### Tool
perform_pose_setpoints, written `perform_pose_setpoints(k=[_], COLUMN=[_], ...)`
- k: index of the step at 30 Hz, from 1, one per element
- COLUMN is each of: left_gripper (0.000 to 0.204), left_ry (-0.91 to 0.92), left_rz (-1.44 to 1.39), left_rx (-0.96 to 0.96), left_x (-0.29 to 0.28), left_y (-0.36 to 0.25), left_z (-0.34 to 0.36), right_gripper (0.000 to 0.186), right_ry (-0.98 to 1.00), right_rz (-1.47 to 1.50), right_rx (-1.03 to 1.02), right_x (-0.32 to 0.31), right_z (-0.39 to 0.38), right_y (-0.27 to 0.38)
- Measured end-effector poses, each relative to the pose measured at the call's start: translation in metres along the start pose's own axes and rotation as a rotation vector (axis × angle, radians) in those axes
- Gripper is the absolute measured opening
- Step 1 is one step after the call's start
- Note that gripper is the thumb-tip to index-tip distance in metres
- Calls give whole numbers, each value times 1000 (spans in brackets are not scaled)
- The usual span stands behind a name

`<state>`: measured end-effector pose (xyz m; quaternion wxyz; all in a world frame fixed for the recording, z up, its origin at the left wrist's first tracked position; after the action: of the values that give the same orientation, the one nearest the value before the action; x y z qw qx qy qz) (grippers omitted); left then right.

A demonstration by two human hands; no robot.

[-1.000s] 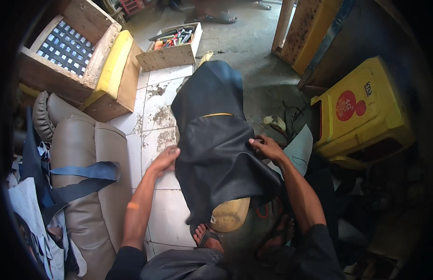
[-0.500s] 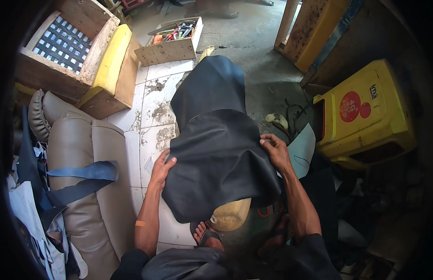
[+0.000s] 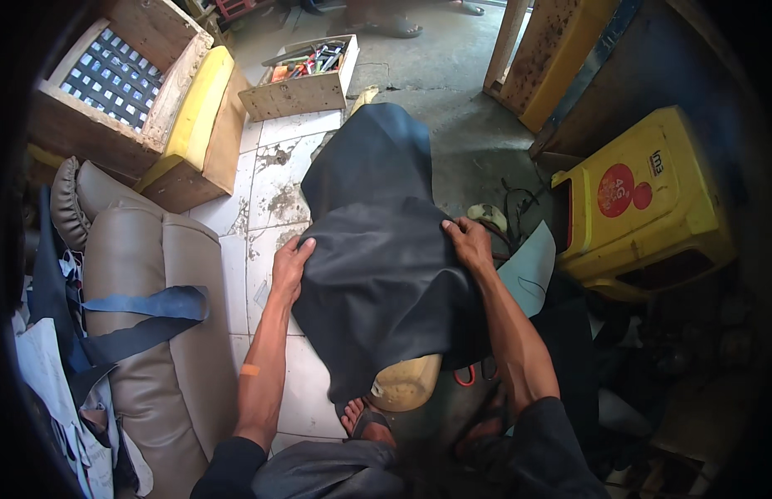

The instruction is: The person sorts through a pile of fabric scraps and selects a large piece of black material. They then sit on the floor, place the material over a yellow foam cushion, and use scissors to cut the material into a specific shape.

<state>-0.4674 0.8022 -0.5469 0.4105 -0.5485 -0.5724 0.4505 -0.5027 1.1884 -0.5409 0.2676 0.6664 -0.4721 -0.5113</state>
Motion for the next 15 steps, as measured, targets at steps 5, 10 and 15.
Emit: perform_pose_setpoints(k=[5,10,15], left_gripper=[19,23,28], left_ry=[-123,-188,-238], left_rz=[10,61,141], left_rx=[-173,-173,-151], left_x=[-17,-11,-9], left_y=[38,68,80], left_z=[15,23,24], right_gripper=[42,46,53], right_ry=[-66,-39,6], right_rz=[70,26,42], right_rx=[0,-19,-13], right_x=[11,11,15], right_z=[-7,0,4], right_y=[-6,-21,-25])
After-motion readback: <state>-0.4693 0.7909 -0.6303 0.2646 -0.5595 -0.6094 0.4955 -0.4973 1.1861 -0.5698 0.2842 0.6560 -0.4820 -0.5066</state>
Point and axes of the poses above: each hand's wrist, its own z-axis towards the middle knuckle, its own x-axis out of the palm, y = z × x, the point moved 1 cm from there along z, towards the middle knuckle, and after that the axes turned 9 degrees about z, right-handed, at the moved point
